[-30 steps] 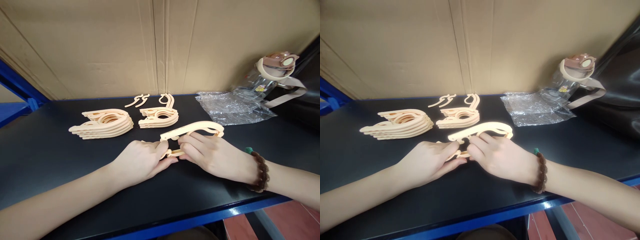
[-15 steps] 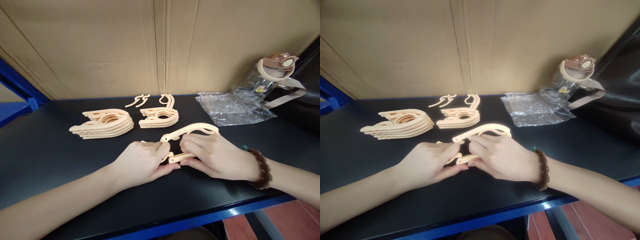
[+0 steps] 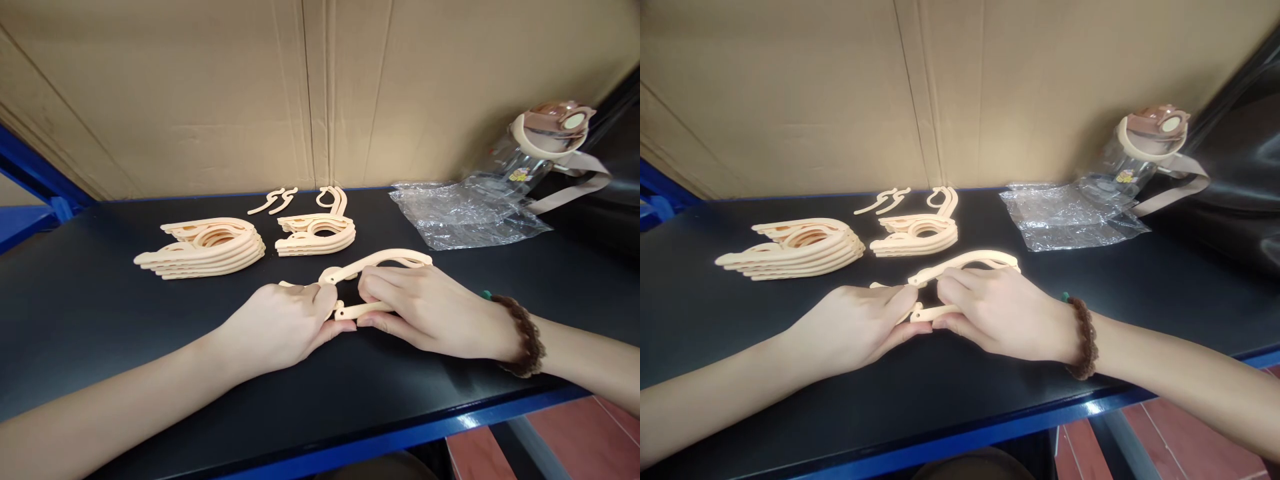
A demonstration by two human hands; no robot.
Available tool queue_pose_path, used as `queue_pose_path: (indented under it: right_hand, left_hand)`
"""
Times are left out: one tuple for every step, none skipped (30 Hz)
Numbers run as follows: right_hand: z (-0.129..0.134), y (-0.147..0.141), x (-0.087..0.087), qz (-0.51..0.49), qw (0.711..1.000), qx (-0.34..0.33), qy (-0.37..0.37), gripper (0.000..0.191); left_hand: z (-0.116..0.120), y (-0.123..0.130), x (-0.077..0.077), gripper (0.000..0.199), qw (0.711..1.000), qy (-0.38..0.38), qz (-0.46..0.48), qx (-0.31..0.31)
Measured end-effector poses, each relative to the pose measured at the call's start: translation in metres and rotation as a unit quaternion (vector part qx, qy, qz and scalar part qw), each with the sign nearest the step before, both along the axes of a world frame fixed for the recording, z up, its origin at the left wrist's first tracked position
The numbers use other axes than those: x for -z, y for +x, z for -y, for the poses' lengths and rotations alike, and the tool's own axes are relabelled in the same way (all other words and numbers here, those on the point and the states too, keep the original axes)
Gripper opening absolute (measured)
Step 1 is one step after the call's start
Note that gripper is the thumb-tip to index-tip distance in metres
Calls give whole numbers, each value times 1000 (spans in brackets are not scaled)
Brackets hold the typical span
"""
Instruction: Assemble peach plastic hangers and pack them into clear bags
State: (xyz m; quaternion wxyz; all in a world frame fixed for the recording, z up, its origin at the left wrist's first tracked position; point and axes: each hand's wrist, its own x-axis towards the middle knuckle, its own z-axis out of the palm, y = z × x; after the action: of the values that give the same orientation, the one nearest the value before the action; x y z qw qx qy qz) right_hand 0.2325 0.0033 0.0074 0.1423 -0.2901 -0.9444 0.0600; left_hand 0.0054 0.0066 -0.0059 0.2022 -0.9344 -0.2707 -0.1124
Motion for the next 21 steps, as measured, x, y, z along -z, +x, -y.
queue_pose_path:
  right_hand:
    - [0,0,0,0,1000,0,-7,22]
    - [0,0,0,0,1000,0,-14,22]
    - [0,0,0,0,1000,-1,-21,23]
    - [-1,1,0,1,1000,0,-26,23]
    - [-1,1,-1,2,1000,0,-30,23]
    - [-1,1,-1,3,999,2,-34,24]
    - [-1,1,-1,3,999,3,-38,23]
    - [-1,0,-2,2,999,4,-43,23]
    - [0,0,-2,0,999,4,-48,23]
    - [0,0,-2,-3,999,5,-52,23]
    - [1,0,-3,-5,998,7,-55,23]
    - [1,0,-3,-6,998,10,-56,24]
    - [2,0,-3,-6,998,14,-55,24]
    - [2,0,-4,-5,998,18,-53,24]
    - [2,0,-4,-5,999,20,-51,25]
    - [2,0,-4,-3,999,19,-50,25]
    - [2,0,-4,-2,999,17,-51,25]
    - [2,0,-4,-1,998,14,-55,25]
    - [1,0,-4,-1,998,11,-60,24]
    - [1,1,-4,-3,998,8,-68,24]
    - [1,1,-4,-5,997,7,-76,23]
  left_hand:
    - [0,0,0,56,1000,6,-6,-1]
    - [1,-1,1,56,1000,11,-10,-1]
    - [1,-1,1,55,1000,16,-13,0]
    - [1,-1,1,55,1000,21,-13,3]
    - [1,-2,1,54,1000,27,-11,8]
    - [1,-2,1,53,999,35,-9,12]
    - [1,-2,1,52,999,42,-8,16]
    - [1,-2,0,50,999,50,-7,19]
    - [1,-2,0,49,998,56,-7,21]
    - [1,-3,-1,48,998,60,-6,22]
    - [1,-3,-1,48,998,61,-5,23]
    - [1,-3,-2,47,998,60,-3,24]
    - [1,-2,-2,47,998,59,0,26]
    - [1,-2,-2,46,998,57,1,27]
    - [1,-2,-2,46,998,54,2,27]
    - [1,-2,-2,46,998,53,2,27]
    - [1,-2,-3,46,998,52,0,27]
    - [2,-2,-3,46,998,55,-1,28]
    - [2,-2,-3,47,998,60,-2,28]
    - [2,-1,-3,47,997,68,-4,30]
    - [3,-1,-3,46,996,78,-7,31]
